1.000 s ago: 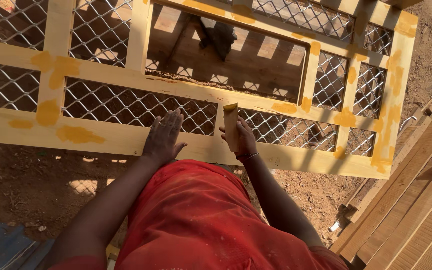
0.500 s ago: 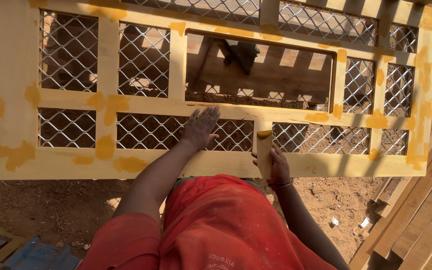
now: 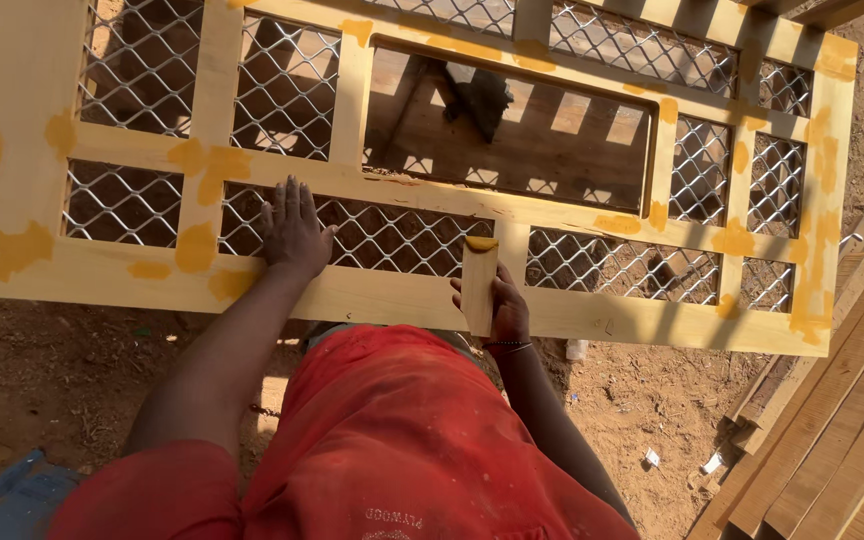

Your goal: The person applies a yellow substance to the joints and mesh edges of a wooden frame by hand and with a small wooden applicator.

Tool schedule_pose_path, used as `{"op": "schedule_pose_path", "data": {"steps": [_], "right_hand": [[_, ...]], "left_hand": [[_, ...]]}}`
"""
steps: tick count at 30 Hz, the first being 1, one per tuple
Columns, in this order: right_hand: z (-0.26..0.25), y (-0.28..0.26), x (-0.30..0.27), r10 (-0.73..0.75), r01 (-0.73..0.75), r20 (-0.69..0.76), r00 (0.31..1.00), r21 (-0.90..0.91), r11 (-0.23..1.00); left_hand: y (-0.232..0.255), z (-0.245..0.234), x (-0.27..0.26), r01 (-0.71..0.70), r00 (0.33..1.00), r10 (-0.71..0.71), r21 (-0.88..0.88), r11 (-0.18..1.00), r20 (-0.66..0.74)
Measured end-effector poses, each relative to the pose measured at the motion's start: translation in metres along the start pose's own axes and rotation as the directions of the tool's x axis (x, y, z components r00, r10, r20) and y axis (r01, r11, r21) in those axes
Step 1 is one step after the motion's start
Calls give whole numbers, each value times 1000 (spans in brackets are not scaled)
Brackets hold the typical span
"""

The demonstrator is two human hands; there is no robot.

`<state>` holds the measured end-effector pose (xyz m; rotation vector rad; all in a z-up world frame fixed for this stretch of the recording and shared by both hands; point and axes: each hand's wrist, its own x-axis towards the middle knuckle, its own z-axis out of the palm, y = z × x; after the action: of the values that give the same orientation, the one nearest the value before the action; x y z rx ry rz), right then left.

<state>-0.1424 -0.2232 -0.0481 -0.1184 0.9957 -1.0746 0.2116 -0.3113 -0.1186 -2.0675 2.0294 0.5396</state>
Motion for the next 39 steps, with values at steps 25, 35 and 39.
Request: {"op": "schedule_pose_path", "data": {"steps": [25,35,39], "right_hand": [[93,50,19,-86,99,-94,992,146,984],[105,92,13,-68,54,-288,955,-53,997],[95,93,0,-130,120,-220,967,-59,991]], "left_hand": [[-3,-73,14,-517,831,532,-585,625,-166],[-11,-104,58,-579,794,470,-714,394,-385],[-4,-105,97,-686,719,497,-612,394,-486]]}}
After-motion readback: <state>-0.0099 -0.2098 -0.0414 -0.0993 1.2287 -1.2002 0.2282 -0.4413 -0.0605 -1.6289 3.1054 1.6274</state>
